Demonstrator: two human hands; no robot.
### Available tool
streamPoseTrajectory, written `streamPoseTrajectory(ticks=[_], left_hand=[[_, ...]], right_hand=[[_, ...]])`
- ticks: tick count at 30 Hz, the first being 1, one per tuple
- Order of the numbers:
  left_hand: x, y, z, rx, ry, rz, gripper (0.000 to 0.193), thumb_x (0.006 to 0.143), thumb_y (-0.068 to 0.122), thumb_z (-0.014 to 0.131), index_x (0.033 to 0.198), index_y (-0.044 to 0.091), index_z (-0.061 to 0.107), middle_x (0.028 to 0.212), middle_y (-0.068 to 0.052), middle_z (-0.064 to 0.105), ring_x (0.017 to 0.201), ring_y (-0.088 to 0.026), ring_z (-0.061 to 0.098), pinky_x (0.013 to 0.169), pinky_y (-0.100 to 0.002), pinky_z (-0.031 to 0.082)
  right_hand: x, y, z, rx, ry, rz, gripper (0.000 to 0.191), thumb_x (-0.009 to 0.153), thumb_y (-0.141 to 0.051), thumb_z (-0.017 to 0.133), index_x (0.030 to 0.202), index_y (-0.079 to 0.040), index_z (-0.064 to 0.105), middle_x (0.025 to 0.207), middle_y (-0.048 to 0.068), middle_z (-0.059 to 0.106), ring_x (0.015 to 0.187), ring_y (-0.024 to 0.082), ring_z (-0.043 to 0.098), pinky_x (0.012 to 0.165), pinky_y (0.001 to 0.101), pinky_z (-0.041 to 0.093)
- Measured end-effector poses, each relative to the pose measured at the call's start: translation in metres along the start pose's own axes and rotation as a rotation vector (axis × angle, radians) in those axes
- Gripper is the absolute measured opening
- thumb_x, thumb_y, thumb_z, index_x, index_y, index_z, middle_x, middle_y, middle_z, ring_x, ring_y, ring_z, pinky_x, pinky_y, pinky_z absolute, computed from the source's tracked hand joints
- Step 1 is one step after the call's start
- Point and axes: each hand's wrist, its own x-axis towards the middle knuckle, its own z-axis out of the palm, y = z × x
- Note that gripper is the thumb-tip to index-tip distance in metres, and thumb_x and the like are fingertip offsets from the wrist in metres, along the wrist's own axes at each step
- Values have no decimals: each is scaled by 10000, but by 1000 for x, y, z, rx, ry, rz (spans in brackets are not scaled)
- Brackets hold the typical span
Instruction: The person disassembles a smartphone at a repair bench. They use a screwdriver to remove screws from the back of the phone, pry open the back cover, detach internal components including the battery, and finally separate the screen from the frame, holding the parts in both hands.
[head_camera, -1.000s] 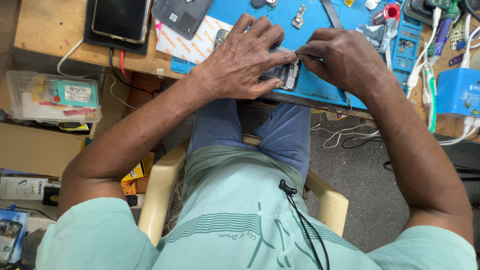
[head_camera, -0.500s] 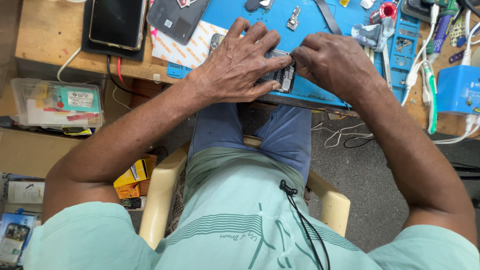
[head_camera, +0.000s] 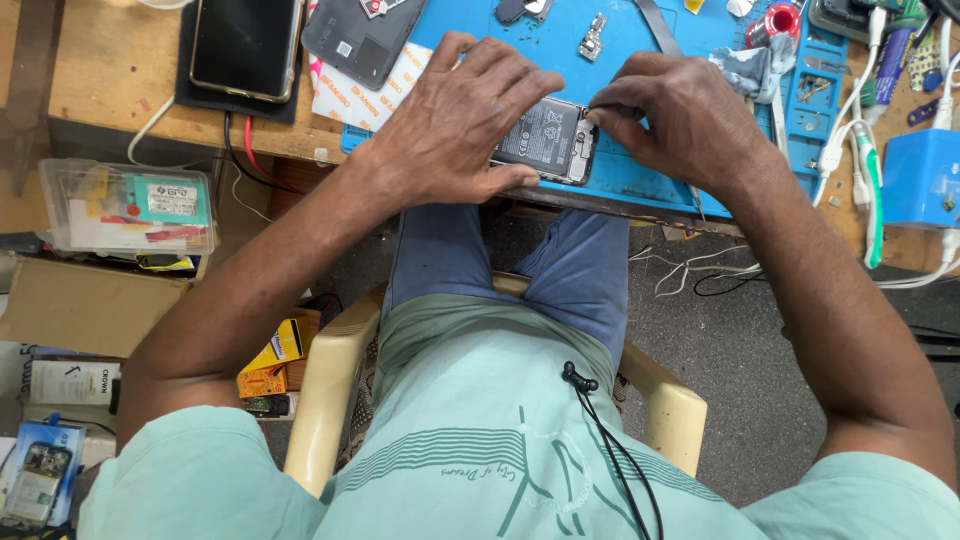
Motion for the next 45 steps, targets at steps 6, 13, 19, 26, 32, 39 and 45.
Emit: streamPoseTrajectory(ticks=[6, 13, 19, 26, 32, 39, 45], left_hand=[[-9, -1, 0, -8, 17, -23, 818, 834, 496, 854, 1459, 77, 533, 1289, -110, 625, 1269, -264, 527, 1080, -471, 371], [-2, 8, -7, -57, -21, -59, 852, 776, 441, 895, 1444, 69, 519, 1307, -121, 587, 1264, -300, 508, 1055, -474, 387], [-13, 22, -11, 4, 51, -27, 880, 820, 413, 914, 1520, 105, 478, 1434, -104, 519, 1356, -288, 460, 1139, -487, 362], [-26, 80, -4, -477, 645, -396, 832, 1059, 392, 731, 1642, 173, 180, 1683, -68, 205, 1558, -249, 211, 1302, -422, 233], [25, 89, 35, -1820, 901, -498, 813, 1089, 556, 426, 1685, 107, 105, 1740, -119, 189, 1626, -282, 209, 1339, -527, 197], [51, 55, 50, -2399, 715, -216, 828, 1114, 698, 272, 1616, 39, 269, 1599, -180, 400, 1391, -343, 507, 1132, -491, 502], [46, 32, 45, -2334, 570, -207, 798, 1095, 659, 320, 1586, 32, 359, 1582, -193, 470, 1373, -352, 556, 1151, -481, 503]], right_hand=[[5, 0, 3, 80, -5, 100, 98, 1009, -107, 765, 1059, -30, 800, 950, 127, 738, 728, 228, 710, 681, 357, 595], [-17, -11, -3, 278, 140, 140, 422, 949, -128, 821, 1322, 21, 694, 1106, 152, 752, 946, 209, 744, 815, 323, 595], [-30, -29, 20, 912, 100, 584, 419, 892, -32, 774, 1289, 0, 644, 962, 98, 765, 841, 140, 744, 711, 258, 621], [-45, -40, 12, 840, 469, 382, 198, 968, 48, 791, 1137, 33, 689, 1001, 107, 738, 919, 132, 735, 816, 259, 624], [-44, -75, 7, 165, 793, 58, 231, 992, 68, 817, 1173, -26, 708, 1135, 104, 745, 978, 207, 728, 823, 325, 575], [-44, -99, 9, -117, 634, 0, 318, 793, -71, 877, 1079, -82, 739, 1124, 107, 732, 1001, 288, 698, 841, 430, 540], [-75, -29, -14, 113, 659, 358, 177, 1034, 1, 761, 1207, -37, 757, 1115, 124, 755, 1002, 241, 743, 859, 353, 585]])
